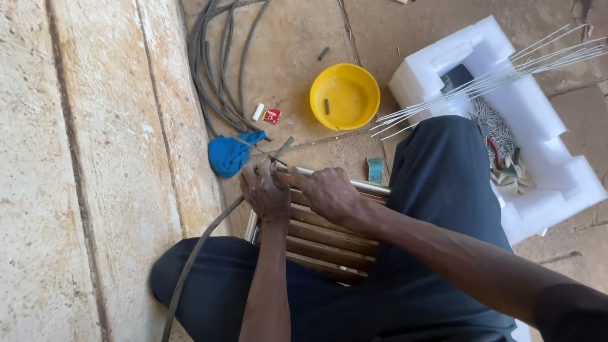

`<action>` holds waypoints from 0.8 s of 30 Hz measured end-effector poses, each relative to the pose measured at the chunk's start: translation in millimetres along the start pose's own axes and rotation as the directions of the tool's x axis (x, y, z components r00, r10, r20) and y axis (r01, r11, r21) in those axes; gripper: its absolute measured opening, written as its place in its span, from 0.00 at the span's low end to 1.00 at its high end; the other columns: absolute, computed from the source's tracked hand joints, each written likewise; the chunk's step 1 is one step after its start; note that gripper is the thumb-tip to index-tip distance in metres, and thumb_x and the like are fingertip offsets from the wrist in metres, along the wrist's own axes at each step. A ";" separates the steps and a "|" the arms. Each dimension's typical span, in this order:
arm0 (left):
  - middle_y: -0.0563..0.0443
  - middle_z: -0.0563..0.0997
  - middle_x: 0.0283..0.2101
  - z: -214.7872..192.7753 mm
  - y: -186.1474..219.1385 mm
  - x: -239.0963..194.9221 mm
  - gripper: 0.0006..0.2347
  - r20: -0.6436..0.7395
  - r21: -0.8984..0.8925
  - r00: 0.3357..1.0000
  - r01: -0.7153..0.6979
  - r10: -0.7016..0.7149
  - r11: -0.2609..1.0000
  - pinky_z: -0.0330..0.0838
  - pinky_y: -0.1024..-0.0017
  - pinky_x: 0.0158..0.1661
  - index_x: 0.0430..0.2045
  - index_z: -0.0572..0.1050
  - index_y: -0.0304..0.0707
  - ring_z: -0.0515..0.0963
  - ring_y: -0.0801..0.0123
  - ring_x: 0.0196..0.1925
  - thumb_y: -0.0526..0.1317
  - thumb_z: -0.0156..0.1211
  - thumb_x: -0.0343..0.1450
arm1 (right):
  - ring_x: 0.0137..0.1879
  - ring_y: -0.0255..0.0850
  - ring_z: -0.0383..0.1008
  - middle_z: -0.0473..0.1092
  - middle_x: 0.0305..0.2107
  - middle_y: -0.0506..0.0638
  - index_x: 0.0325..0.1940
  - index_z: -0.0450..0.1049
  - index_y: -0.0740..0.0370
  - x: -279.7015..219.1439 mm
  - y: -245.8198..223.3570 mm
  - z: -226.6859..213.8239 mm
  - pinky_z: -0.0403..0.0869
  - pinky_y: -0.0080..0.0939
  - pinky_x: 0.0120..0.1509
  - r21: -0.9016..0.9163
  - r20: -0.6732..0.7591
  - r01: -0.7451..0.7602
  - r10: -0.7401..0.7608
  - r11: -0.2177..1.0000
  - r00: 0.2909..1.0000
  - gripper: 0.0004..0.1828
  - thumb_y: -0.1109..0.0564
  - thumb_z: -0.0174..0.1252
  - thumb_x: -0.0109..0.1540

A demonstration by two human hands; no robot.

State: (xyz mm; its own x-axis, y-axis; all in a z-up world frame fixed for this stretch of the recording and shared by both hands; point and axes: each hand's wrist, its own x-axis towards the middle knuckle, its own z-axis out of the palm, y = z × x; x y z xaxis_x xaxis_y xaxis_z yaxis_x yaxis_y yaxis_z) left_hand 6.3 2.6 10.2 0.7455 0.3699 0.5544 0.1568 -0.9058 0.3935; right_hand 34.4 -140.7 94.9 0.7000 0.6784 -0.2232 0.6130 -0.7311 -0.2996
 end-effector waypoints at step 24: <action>0.57 0.61 0.32 -10.2 0.8 0.2 0.17 0.089 0.000 0.996 -0.006 0.006 1.000 0.66 0.63 0.27 0.33 0.72 0.41 0.64 0.62 0.27 0.51 0.39 0.82 | 0.28 0.62 0.80 0.75 0.18 0.65 0.56 0.71 0.61 17.8 -13.0 -8.0 0.78 0.61 0.34 0.100 -0.072 0.049 -0.042 0.994 0.996 0.19 0.56 0.51 0.61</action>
State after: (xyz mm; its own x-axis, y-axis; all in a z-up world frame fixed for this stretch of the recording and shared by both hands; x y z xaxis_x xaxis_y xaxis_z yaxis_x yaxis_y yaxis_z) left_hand 0.0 4.1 18.2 0.8013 0.3444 0.4893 0.1522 -0.9082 0.3899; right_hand 41.8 -119.7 102.2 0.6981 0.7016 -0.1428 0.6071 -0.6857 -0.4014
